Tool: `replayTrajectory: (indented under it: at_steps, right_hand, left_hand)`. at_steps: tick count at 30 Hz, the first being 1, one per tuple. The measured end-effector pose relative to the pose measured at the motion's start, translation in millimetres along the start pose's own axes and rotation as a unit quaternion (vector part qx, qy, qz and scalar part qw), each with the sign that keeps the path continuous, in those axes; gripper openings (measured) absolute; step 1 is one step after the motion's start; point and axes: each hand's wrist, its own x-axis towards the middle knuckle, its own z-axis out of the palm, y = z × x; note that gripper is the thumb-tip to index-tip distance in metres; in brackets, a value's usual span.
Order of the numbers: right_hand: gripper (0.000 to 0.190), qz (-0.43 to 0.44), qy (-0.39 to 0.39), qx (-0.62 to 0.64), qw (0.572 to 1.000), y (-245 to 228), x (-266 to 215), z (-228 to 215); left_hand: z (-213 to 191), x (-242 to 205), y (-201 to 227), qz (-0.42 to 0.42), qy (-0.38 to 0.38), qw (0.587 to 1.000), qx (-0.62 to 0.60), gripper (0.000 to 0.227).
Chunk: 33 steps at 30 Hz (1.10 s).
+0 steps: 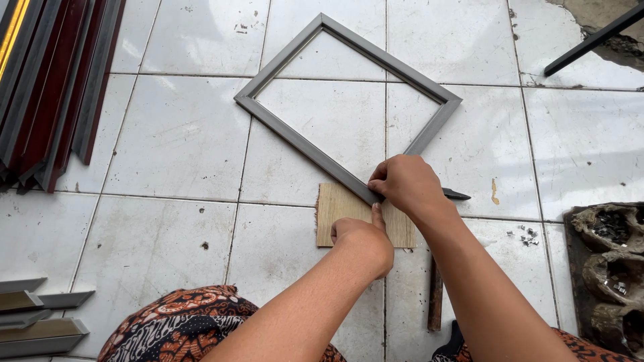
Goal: The person is securing the mitered corners of a picture frame by hammering nails into them while using a wooden block for support.
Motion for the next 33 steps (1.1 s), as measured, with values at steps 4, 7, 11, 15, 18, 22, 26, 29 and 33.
replayTrajectory:
  at_steps: [4, 7, 11, 15, 18, 22, 26, 29, 33]
  right_hand:
    - [0.012, -0.03, 0.021, -0.081, 0.996, -7, 1, 3]
    - [0.012, -0.044, 0.02, -0.103, 0.993, -7, 6, 4]
    - [0.013, -0.028, 0.012, 0.012, 0.999, -3, 4, 0]
    - [0.022, 0.021, 0.009, 0.157, 0.987, -7, -22, -20]
    - [0.02, 0.048, 0.004, 0.205, 0.978, -1, -34, -26]
    - [0.021, 0.072, 0.0, 0.244, 0.967, -5, -66, -29]
    - [0.021, 0.064, 0.057, 0.275, 0.958, 10, -65, -2]
    - [0.016, 0.011, 0.113, 0.236, 0.965, 14, -56, 17]
    - [0.013, -0.038, 0.159, 0.203, 0.965, 18, -42, 34]
  left_hand:
    - [-3, 4, 2, -0.006, -0.01, 1.0, 0.003, 0.101]
    - [0, 11, 2, -0.005, -0.001, 1.0, 0.002, 0.101]
    - [3, 17, 1, -0.002, 0.008, 1.0, 0.0, 0.104]
    - [3, 9, -1, 0.01, 0.016, 1.0, -0.009, 0.102]
    - [1, 5, -3, 0.008, 0.027, 0.999, -0.018, 0.101]
    - [2, 2, -3, 0.016, 0.058, 0.998, -0.02, 0.099]
    - [5, 4, -2, 0.019, 0.072, 0.997, -0.02, 0.097]
    - [6, 8, -2, 0.02, 0.072, 0.997, -0.016, 0.097]
    - [5, 3, -2, 0.026, 0.067, 0.997, -0.011, 0.096]
